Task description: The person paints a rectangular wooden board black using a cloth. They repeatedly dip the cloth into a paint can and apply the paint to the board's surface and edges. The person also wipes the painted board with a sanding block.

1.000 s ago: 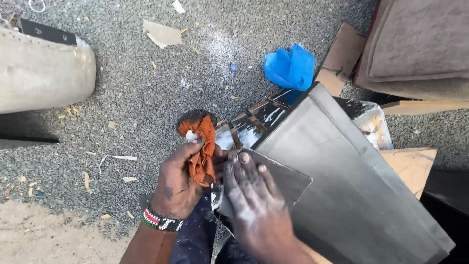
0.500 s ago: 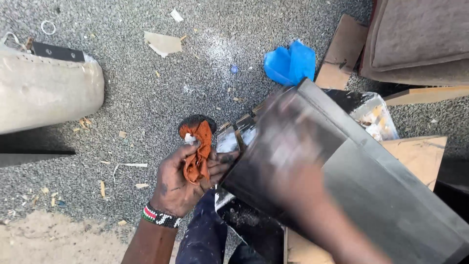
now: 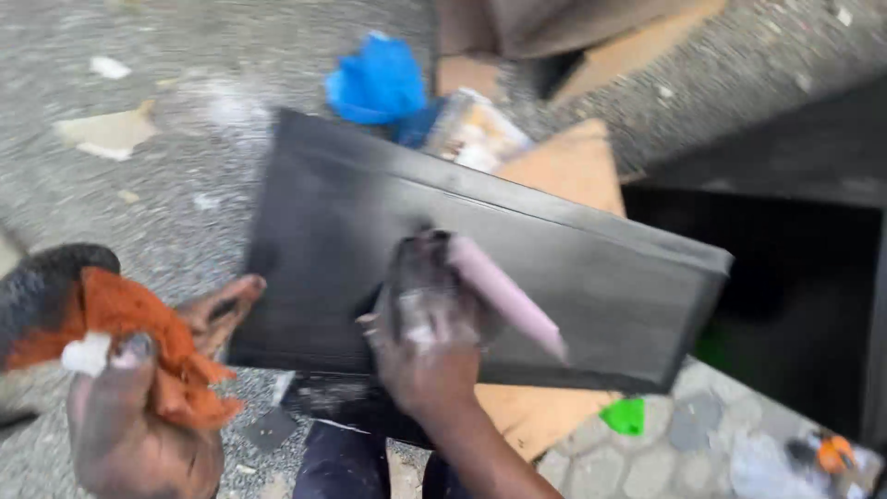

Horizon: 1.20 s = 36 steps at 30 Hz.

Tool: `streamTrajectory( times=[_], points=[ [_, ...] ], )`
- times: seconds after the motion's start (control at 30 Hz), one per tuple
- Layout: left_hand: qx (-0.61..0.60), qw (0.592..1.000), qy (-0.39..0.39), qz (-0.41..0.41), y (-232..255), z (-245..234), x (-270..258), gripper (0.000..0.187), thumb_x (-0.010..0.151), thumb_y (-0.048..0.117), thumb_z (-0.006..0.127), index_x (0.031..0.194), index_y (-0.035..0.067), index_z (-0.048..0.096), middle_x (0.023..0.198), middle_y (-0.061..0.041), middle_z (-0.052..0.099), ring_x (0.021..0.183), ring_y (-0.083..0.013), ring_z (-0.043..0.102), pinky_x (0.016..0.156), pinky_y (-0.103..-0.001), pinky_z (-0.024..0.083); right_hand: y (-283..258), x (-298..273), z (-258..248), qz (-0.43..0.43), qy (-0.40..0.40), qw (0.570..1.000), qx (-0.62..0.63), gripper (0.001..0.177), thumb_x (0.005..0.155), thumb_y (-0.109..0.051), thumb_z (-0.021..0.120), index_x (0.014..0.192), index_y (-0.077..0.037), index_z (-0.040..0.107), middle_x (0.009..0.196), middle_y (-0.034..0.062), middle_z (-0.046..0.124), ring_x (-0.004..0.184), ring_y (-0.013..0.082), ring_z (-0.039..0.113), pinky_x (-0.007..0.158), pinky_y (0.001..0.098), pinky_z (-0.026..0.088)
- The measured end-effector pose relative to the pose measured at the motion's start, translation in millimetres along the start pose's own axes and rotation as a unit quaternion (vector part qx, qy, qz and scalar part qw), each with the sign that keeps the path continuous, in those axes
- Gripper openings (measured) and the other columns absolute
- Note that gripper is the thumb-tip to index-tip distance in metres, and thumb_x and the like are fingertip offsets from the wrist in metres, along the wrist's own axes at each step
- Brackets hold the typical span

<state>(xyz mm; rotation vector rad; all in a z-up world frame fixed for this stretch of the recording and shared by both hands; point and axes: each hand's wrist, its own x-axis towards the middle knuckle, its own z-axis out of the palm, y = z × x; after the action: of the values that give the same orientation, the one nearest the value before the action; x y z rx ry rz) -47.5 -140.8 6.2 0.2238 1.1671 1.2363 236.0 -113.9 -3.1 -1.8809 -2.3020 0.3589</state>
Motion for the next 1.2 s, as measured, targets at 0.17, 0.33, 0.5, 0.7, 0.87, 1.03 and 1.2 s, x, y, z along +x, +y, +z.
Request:
streamTrajectory(
  times=[0.17, 0.33, 0.5, 0.7, 0.87, 1.03, 1.2],
  points=[
    [0.028, 0.994, -0.025, -0.105, -78, 100, -47, 0.065, 0.103, 0.046, 0.088, 0.073, -0.009, 0.071, 0.148, -0.055, 0.081, 0.038, -0.0112, 0.070, 0.027, -0.037, 0.065, 166, -52, -31, 0.125, 0.052, 0.988, -0.075, 0.076, 0.128, -0.049, 0.040, 0.187, 0.000, 0.041, 0.197, 0.0206, 0.035, 0.186, 0.0425, 0.028, 0.150, 0.0603, 0.026],
    [0.131, 0.983, 0.000, -0.127, -148, 242, -117, 0.060, 0.093, 0.042, 0.078, 0.099, -0.018, 0.082, 0.132, -0.040, 0.100, 0.068, -0.0266, 0.075, 0.065, -0.039, 0.059, 299, -118, -56, 0.239, 0.065, 0.968, -0.031, 0.076, 0.131, -0.048, 0.033, 0.192, -0.003, 0.029, 0.202, 0.0190, 0.023, 0.188, 0.0408, 0.017, 0.151, 0.0607, 0.016],
    [0.140, 0.980, 0.041, -0.138, -255, 322, -175, 0.042, 0.093, 0.029, 0.085, 0.097, -0.012, 0.076, 0.122, -0.051, 0.104, 0.113, -0.0509, 0.103, 0.061, -0.033, 0.069, 409, -198, -123, 0.271, 0.102, 0.950, 0.115, 0.070, 0.115, 0.008, 0.041, 0.185, 0.006, 0.035, 0.192, 0.0342, 0.036, 0.179, 0.0463, 0.037, 0.150, 0.0501, 0.027],
    [0.134, 0.963, -0.016, -0.232, -381, 450, -202, 0.040, 0.104, 0.015, 0.079, 0.117, -0.022, 0.081, 0.061, -0.030, 0.067, 0.039, -0.0380, 0.061, 0.039, -0.048, 0.054, 563, -253, -240, 0.596, 0.109, 0.784, 0.136, 0.063, 0.120, -0.060, 0.059, 0.161, -0.013, 0.074, 0.123, 0.0297, 0.082, 0.108, 0.0505, 0.079, 0.094, 0.0624, 0.059],
    [0.229, 0.922, -0.174, -0.259, -412, 575, -225, 0.051, 0.103, 0.030, 0.071, 0.129, -0.007, 0.094, 0.138, -0.022, 0.099, 0.133, -0.0360, 0.092, 0.115, -0.051, 0.067, 689, -260, -310, 0.488, 0.472, 0.507, 0.532, 0.044, 0.100, -0.010, 0.068, 0.142, 0.002, 0.077, 0.141, 0.0120, 0.088, 0.127, 0.0217, 0.089, 0.120, 0.0335, 0.076],
    [0.272, 0.903, -0.122, -0.311, -476, 603, -243, 0.052, 0.098, 0.026, 0.079, 0.135, -0.007, 0.095, 0.131, -0.022, 0.101, 0.118, -0.0324, 0.095, 0.094, -0.048, 0.068, 761, -298, -343, 0.350, 0.466, 0.459, 0.671, 0.084, 0.102, -0.050, 0.081, 0.169, -0.005, 0.058, 0.173, 0.0174, 0.073, 0.168, 0.0378, 0.068, 0.145, 0.0597, 0.056],
    [0.405, 0.848, -0.048, -0.340, -510, 618, -250, 0.032, 0.106, 0.019, 0.081, 0.132, 0.002, 0.089, 0.100, -0.018, 0.095, 0.090, -0.0248, 0.084, 0.076, -0.041, 0.067, 704, -341, -294, 0.416, 0.466, 0.616, 0.480, 0.075, 0.114, -0.034, 0.070, 0.179, -0.004, 0.049, 0.173, 0.0132, 0.073, 0.145, 0.0325, 0.085, 0.115, 0.0420, 0.077]
  ],
)
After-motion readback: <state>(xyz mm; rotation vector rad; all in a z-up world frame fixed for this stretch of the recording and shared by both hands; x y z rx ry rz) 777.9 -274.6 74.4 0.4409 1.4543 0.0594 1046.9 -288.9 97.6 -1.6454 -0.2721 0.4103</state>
